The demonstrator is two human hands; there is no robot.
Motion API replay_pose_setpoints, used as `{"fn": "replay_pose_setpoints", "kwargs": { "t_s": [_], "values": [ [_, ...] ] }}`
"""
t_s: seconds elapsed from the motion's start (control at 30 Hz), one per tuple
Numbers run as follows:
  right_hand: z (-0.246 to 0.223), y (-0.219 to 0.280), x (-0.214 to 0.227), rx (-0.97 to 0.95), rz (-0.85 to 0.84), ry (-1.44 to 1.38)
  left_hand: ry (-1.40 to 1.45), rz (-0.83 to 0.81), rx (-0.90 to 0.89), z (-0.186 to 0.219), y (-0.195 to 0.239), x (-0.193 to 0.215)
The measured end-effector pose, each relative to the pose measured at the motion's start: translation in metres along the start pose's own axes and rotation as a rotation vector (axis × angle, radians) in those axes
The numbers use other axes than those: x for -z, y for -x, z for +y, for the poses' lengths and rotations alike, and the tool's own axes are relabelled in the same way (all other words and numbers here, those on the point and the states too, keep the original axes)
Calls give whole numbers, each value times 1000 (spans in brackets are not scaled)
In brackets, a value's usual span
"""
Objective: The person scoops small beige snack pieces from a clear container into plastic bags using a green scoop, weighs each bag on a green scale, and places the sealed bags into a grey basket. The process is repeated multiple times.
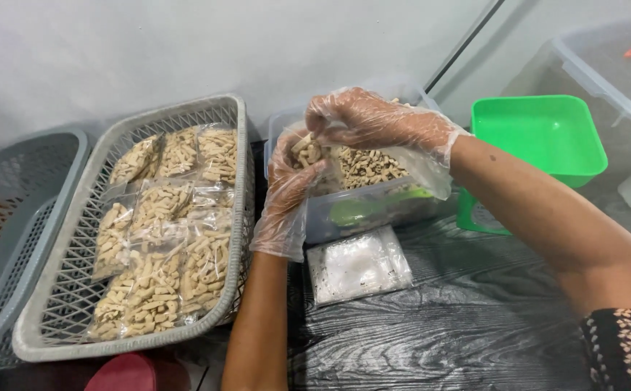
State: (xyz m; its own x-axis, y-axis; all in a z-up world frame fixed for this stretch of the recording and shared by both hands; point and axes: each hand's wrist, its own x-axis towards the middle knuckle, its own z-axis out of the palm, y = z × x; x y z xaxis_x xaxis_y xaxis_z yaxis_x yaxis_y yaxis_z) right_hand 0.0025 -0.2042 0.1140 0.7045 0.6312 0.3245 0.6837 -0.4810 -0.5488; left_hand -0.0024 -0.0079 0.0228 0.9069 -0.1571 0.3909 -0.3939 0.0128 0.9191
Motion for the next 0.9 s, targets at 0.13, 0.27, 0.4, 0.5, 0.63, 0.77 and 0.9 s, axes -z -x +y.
{"fn": "replay_pose_setpoints", "kwargs": {
  "t_s": [0.13,0.27,0.4,0.5,0.63,0.77,0.9],
  "values": [
    [-14,13,18,20,75,-44,0,-50,-107,31,7,-17],
    [-23,28,44,187,170,84,273,-293,-76,50,5,-13],
    [-32,52,65,123,219,59,339,-351,67,85,21,-28],
    [-44,73,75,169,269,167,416,-395,78,107,30,-45],
    [-57,102,80,175,455,222,321,-365,23,98,29,-69],
    [-57,132,87,-17,550,82,312,-322,26,91,26,-94],
    [-55,156,92,-223,494,-123,372,-356,-31,82,21,-117]
  ]
}}
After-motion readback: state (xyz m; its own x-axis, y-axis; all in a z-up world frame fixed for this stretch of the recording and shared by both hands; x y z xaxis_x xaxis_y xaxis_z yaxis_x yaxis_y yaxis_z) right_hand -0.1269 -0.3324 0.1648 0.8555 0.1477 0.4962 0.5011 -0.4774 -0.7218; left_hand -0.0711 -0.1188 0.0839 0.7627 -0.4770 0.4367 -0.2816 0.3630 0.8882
